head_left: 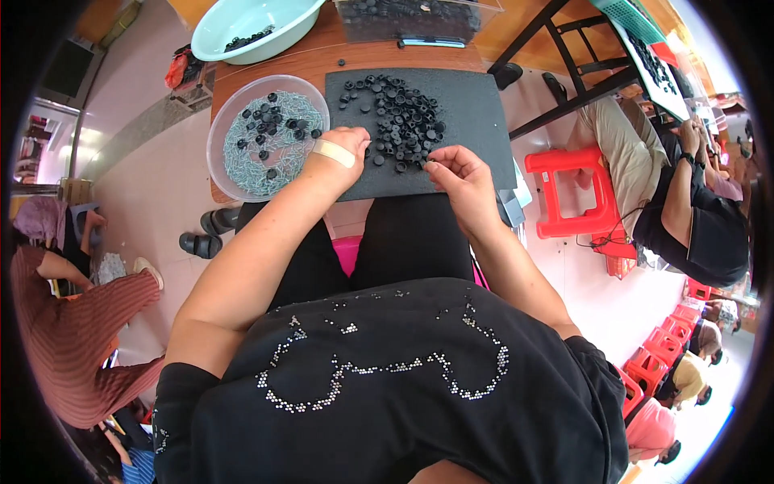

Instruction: The person sorts small black plastic manufacturing components by hand, moving them from a pile into a clear plastic bowl.

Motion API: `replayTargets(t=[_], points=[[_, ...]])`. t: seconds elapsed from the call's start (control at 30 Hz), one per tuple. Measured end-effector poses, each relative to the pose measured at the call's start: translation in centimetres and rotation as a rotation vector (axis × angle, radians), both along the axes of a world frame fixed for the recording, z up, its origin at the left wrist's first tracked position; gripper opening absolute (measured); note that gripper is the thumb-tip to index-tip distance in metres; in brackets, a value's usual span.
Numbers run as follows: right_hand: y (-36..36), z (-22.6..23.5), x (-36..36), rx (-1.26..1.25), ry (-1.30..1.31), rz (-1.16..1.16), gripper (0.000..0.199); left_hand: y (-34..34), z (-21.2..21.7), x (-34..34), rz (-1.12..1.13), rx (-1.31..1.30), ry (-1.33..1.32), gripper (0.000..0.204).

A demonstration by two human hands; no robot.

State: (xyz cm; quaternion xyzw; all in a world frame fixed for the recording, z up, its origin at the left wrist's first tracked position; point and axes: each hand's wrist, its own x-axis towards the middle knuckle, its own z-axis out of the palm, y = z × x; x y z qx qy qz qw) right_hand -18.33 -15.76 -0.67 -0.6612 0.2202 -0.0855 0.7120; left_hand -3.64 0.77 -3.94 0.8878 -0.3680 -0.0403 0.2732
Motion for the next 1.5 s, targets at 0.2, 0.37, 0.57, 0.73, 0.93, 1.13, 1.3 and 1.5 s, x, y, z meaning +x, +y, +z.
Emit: replayTargets(t=[0.2, 0.37, 0.57, 0.73, 0.93, 1.13, 1.3, 1.5], points=[[0.2, -1.2, 0.0, -0.177, -0.049, 0.064, 0.01, 0.0, 0.0, 0.6, 0.065, -0.138, -0.032, 0.015], [2.0, -1.7, 0.2, -0.547, -0.042, 0.109, 0.016, 1.0, 2.4, 0.3, 0.402, -0.349, 0.58, 0.015], [4.0, -3.4, 1.4, -0.954, -0.32, 0.193, 0.014, 2.0, 1.4, -1.8, 0.446, -0.661, 1.055, 0.015], [2.8, -5.2, 1.5, -1.038, -0.417, 0.201, 0.017, 2.4, 0.8, -4.5, 0.493, -0.698, 1.418, 0.012], [3.4, -4.1, 1.6, -0.879, -0.39, 0.119, 0.018, 2.1, 0.2, -4.9, 0.529, -0.721, 1.526, 0.014], [3.9, -3.2, 1.4, -0.585, -0.243, 0.111, 0.011, 1.7, 0.1, -5.2, 0.425, -0.673, 1.649, 0.015], [2.9, -4.0, 1.8, -0.094, -0.15, 0.061, 0.005, 1.0, 1.9, -5.1, 0.32, -0.609, 1.742, 0.017], [0.4, -2.1, 2.0, 0.115, -0.046, -0.161, 0.005, 0.6, 0.4, -2.0, 0.073, -0.219, 0.139, 0.011]])
